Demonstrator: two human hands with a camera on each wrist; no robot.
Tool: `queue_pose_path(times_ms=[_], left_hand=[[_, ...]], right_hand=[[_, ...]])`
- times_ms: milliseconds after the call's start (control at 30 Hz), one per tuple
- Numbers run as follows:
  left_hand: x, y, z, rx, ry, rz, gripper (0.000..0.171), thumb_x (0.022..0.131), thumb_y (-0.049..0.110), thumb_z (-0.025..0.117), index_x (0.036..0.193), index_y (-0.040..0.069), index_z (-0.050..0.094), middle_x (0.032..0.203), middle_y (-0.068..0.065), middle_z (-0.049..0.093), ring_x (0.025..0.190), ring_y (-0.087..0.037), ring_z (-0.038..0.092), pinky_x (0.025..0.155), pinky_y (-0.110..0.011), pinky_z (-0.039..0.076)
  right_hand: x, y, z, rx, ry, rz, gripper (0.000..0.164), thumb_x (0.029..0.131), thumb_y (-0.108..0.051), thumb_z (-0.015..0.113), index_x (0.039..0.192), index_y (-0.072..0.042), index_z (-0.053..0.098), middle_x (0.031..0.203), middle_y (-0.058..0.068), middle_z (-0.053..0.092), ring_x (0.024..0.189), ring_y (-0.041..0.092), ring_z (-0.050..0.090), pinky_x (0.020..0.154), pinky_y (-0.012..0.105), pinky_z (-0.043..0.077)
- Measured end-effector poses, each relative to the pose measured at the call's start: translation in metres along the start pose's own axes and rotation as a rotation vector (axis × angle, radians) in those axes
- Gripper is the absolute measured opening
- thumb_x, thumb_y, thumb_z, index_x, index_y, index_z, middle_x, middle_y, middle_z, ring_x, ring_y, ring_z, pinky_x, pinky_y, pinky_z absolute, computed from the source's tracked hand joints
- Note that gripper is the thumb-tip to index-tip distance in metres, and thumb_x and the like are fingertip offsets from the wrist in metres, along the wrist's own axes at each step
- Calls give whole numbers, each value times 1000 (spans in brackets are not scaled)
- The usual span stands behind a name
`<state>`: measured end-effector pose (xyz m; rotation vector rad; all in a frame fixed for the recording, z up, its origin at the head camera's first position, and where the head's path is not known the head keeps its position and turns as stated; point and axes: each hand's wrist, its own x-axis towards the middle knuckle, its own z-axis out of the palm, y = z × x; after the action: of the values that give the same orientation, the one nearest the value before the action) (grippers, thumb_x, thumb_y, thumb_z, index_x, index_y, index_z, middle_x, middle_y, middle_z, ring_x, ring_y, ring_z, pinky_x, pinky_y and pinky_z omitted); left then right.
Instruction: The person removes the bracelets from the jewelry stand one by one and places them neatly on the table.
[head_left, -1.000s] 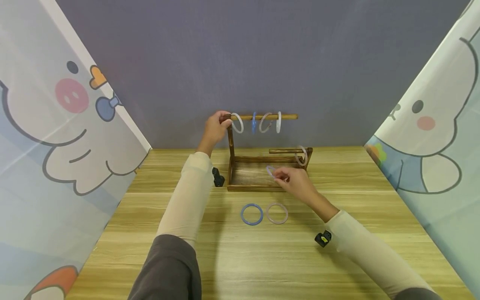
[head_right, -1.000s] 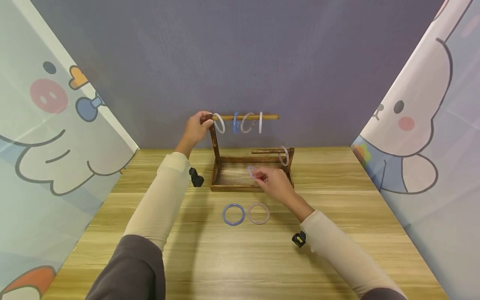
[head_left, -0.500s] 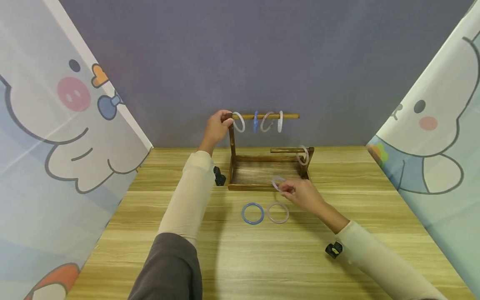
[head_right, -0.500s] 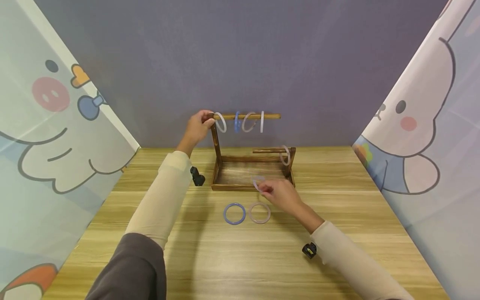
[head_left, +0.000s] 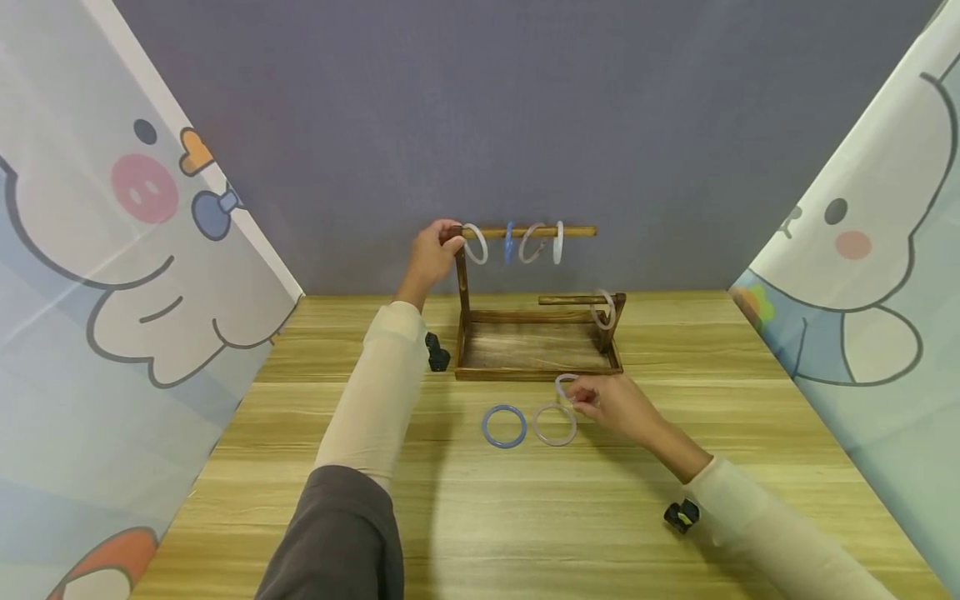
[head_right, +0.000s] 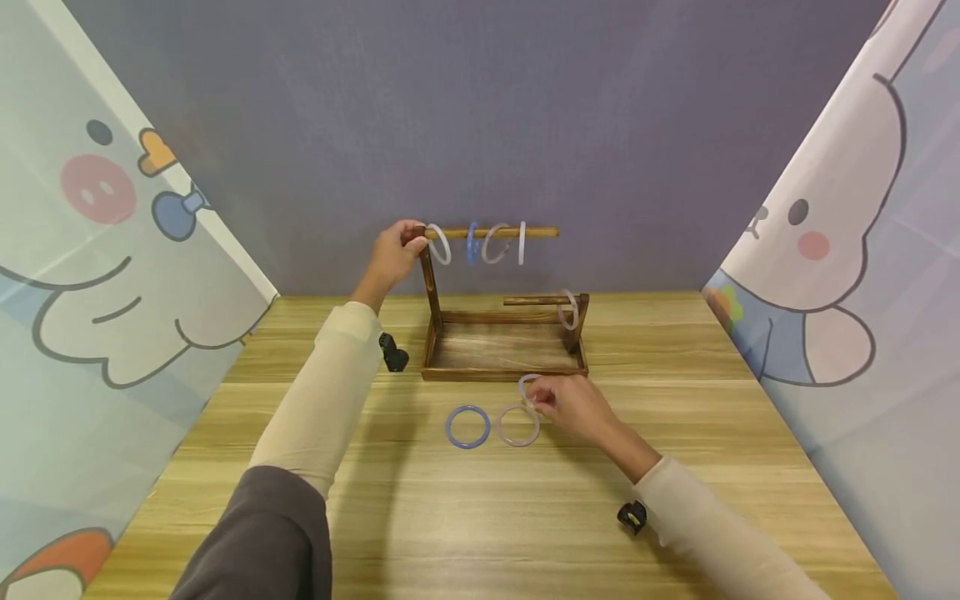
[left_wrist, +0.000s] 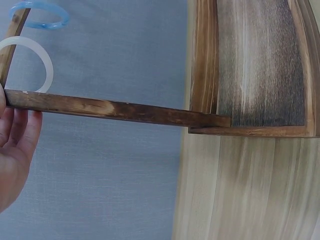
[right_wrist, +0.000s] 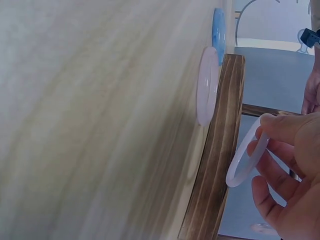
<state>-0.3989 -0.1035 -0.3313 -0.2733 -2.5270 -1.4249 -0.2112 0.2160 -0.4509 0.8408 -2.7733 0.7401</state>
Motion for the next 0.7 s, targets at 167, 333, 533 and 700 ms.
queue_pose_path(times_ms=[167, 333, 533, 700], left_hand=[[1, -1, 0, 10, -5, -8, 28, 104, 19, 60, 128, 6, 62, 121, -14, 66, 111, -27, 64, 97, -40, 53], [1, -1, -1, -1, -13, -15, 29, 105, 20, 59, 130, 7, 61, 123, -14, 66, 112, -27, 64, 98, -41, 53], [1, 0, -2, -2, -26, -29, 29, 105, 22, 59, 130, 8, 61, 125, -12, 66, 113, -26, 63, 99, -40, 52], [0, 1, -2, 14, -28, -38, 28, 105, 23, 59, 129, 9, 61, 124, -12, 66, 113, -26, 63, 99, -41, 52]], right_hand=[[-4, 3, 4, -4, -18, 2, 23, 82, -4, 84, 102, -12, 76, 80, -4, 76, 70, 8, 70, 62, 21, 54], [-6, 6, 7, 1, -27, 22, 21, 82, -4, 83, 100, -11, 76, 80, -7, 75, 71, 7, 69, 64, 23, 55], [-7, 6, 6, -9, -43, 71, 20, 83, -3, 82, 100, -12, 76, 80, -7, 74, 69, 5, 66, 61, 21, 51], [-8, 7, 7, -22, -60, 107, 20, 83, -2, 81, 100, -10, 75, 78, -7, 73, 68, 4, 66, 60, 21, 51]])
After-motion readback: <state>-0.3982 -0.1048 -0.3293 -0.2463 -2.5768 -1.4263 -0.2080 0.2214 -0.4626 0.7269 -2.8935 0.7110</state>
